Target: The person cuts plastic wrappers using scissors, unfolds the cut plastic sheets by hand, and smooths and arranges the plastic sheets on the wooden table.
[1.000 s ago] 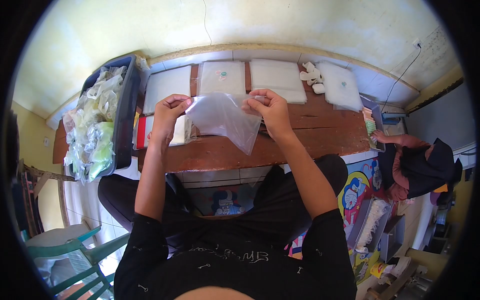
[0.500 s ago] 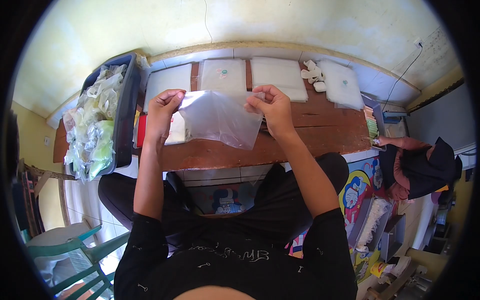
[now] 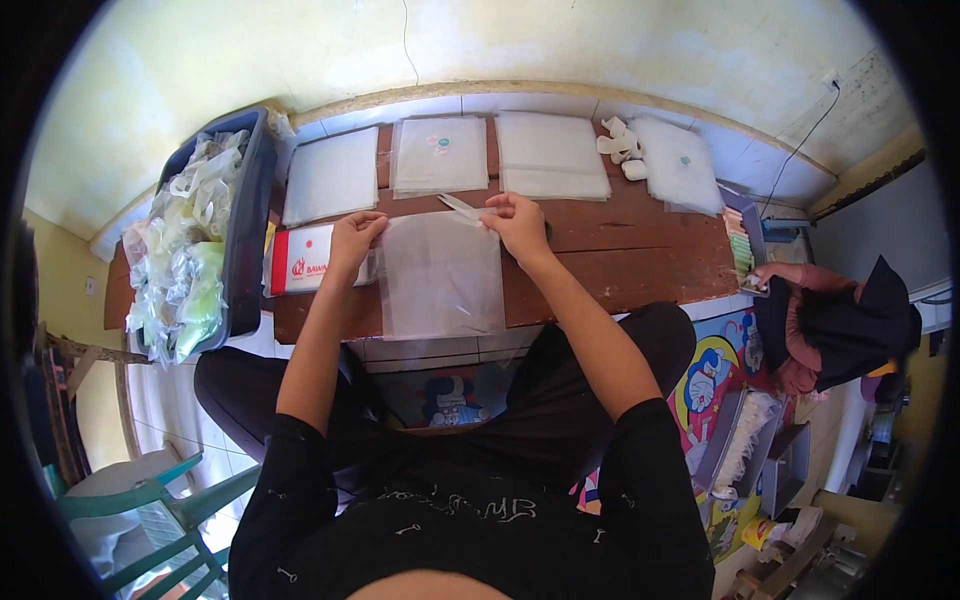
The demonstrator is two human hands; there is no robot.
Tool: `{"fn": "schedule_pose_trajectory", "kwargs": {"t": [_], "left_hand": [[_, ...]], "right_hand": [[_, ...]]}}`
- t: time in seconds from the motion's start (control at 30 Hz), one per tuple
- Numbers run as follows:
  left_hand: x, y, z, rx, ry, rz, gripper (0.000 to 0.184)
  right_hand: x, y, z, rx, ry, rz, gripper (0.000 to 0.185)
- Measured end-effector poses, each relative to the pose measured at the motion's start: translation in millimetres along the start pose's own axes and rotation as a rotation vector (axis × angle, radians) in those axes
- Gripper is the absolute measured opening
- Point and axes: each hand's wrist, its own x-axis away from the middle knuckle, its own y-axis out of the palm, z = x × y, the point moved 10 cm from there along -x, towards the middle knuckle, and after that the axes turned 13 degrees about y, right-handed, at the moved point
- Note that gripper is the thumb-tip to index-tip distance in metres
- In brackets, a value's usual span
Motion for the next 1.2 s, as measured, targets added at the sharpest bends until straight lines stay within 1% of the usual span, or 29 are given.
{"fn": "schedule_pose_trajectory", "kwargs": {"t": [0.03,0.07,0.13,0.23,0.37,0.43,0.53,0.67,0.73,0.77,0.83,0.87,0.93,0.97,1.03,1.2], "left_hand": [[-0.4,-2.2,-0.6,-0.041,0.010,0.001,0.016],[-0.4,-4.3,-2.5,-0.042,0.008,0.006,0.016],[-2.0,-6.1,-3.9,-0.048,0.011,0.000,0.017],[-2.2,-2.1,-5.5,0.024,-0.006,-0.047,0.021],[0.1,1.8,-9.2,0.034,-0.036,-0.091,0.025],[-0.6,2.8,-6.1,-0.071,0.013,-0.120,0.028],[0.0,5.6,-4.5,-0.115,0.043,-0.117,0.030],[-1.5,4.9,-10.5,-0.133,0.033,-0.107,0.030],[-2.6,0.7,-15.8,-0.135,0.020,-0.066,0.028],[-3.2,1.3,-17.7,-0.135,0.021,-0.067,0.028],[-3.9,-2.5,-18.2,-0.166,0.038,-0.022,0.026],[-3.5,-2.5,-18.8,-0.166,0.037,-0.022,0.026],[-3.2,-3.0,-20.1,-0.152,0.034,-0.007,0.026],[-3.6,-2.7,-20.4,-0.151,0.034,-0.008,0.026],[-3.3,-2.8,-22.1,-0.095,0.028,0.005,0.026],[-5.6,-4.5,-23.4,-0.148,0.051,0.010,0.024]], "right_hand": [[-2.5,1.5,0.6,0.065,-0.027,0.024,0.024],[-5.4,3.8,3.9,0.067,-0.027,0.019,0.024],[-8.6,-0.8,2.5,0.133,-0.059,0.104,0.025],[-11.0,0.1,2.3,0.157,-0.049,0.107,0.025],[-15.7,0.8,4.9,0.153,-0.047,0.100,0.025],[-17.4,-0.8,6.3,0.111,-0.058,0.106,0.025],[-18.7,-2.6,9.6,0.139,-0.063,0.098,0.025],[-19.7,-2.8,12.0,0.156,-0.078,0.090,0.027],[-18.3,0.2,11.7,0.198,-0.090,0.055,0.033],[-18.2,-0.7,11.6,0.197,-0.089,0.056,0.033],[-17.8,1.9,13.5,0.229,-0.038,0.023,0.041],[-15.6,2.1,10.4,0.229,-0.037,0.022,0.041],[-12.2,4.3,12.4,0.271,0.037,-0.017,0.049],[-11.3,4.1,12.5,0.272,0.037,-0.016,0.049],[-10.5,6.5,23.9,0.193,0.141,-0.062,0.053],[-8.4,3.4,19.4,0.325,0.076,-0.006,0.050]]}}
